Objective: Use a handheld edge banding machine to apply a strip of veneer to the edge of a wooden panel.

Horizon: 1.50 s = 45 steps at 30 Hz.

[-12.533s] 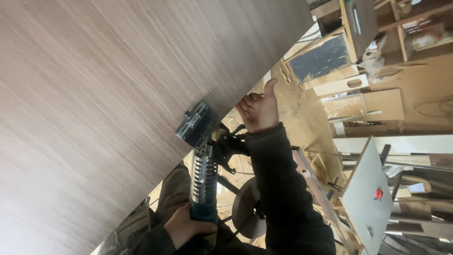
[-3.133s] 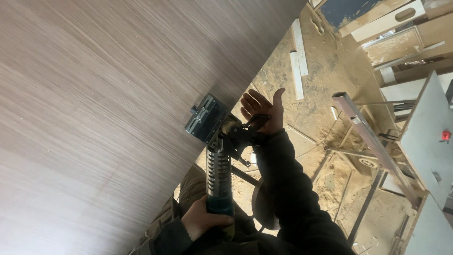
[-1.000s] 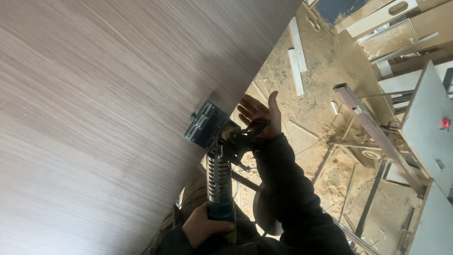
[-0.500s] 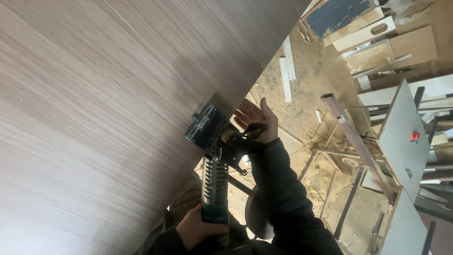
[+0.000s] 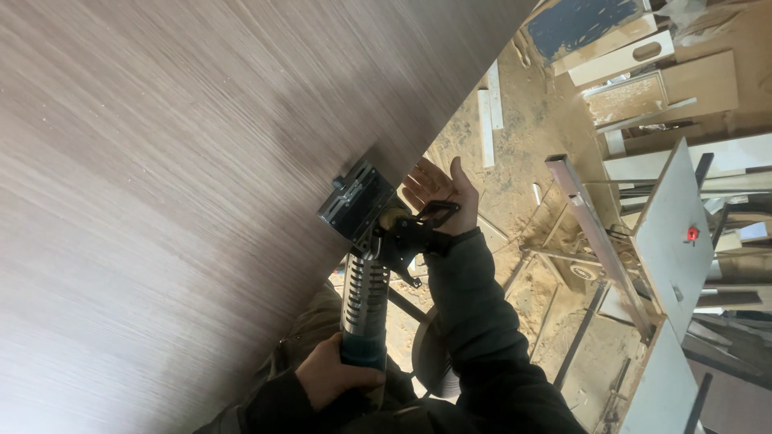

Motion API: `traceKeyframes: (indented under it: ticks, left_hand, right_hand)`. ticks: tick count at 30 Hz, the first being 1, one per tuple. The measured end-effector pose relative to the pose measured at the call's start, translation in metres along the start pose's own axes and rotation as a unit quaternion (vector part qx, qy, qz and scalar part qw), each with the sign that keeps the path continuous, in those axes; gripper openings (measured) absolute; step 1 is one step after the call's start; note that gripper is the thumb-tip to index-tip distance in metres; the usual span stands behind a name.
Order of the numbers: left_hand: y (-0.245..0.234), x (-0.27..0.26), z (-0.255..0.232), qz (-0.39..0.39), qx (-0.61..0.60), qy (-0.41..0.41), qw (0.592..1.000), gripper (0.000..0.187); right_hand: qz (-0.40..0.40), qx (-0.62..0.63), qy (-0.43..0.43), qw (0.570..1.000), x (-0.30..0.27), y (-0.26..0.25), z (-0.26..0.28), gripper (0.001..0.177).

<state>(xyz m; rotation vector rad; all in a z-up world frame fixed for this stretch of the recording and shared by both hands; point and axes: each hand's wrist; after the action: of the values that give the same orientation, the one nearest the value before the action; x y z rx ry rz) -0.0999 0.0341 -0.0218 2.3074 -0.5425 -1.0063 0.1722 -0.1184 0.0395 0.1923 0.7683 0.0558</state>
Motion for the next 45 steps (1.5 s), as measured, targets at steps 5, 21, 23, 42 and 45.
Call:
traceKeyframes:
  ticks: [5, 21, 23, 42, 45]
  left_hand:
    - [0.000, -0.006, -0.003, 0.005, -0.014, 0.003, 1.000, 0.055]
    - [0.000, -0.020, -0.008, 0.011, 0.024, -0.027, 0.999, 0.063]
    - [-0.002, -0.021, -0.005, 0.013, 0.020, -0.021, 0.999, 0.063]
    - [-0.005, -0.035, 0.006, -0.008, 0.048, 0.001, 0.999, 0.057]
    - [-0.005, -0.034, 0.013, 0.001, 0.028, 0.016, 0.999, 0.059]
  right_hand:
    - [-0.006, 0.007, -0.001, 1.000, -0.003, 0.002, -0.003, 0.089]
    - [0.016, 0.016, -0.002, 1.000, -0.006, -0.003, -0.015, 0.087]
    - [0.014, 0.020, -0.004, 1.000, -0.007, -0.004, -0.017, 0.087]
    - [0.025, 0.047, -0.010, 0.999, -0.017, -0.005, -0.031, 0.083]
    - [0.033, 0.048, -0.008, 0.998, -0.016, -0.008, -0.030, 0.080]
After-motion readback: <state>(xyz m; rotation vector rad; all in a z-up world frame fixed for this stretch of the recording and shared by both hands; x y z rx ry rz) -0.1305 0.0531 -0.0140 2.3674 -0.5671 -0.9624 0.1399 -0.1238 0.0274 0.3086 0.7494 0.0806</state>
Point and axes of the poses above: each hand's wrist, its own x-axis towards the middle knuckle, its own y-axis out of the palm, z = x × y, and after that the axes turned 7 degrees about y, right-handed
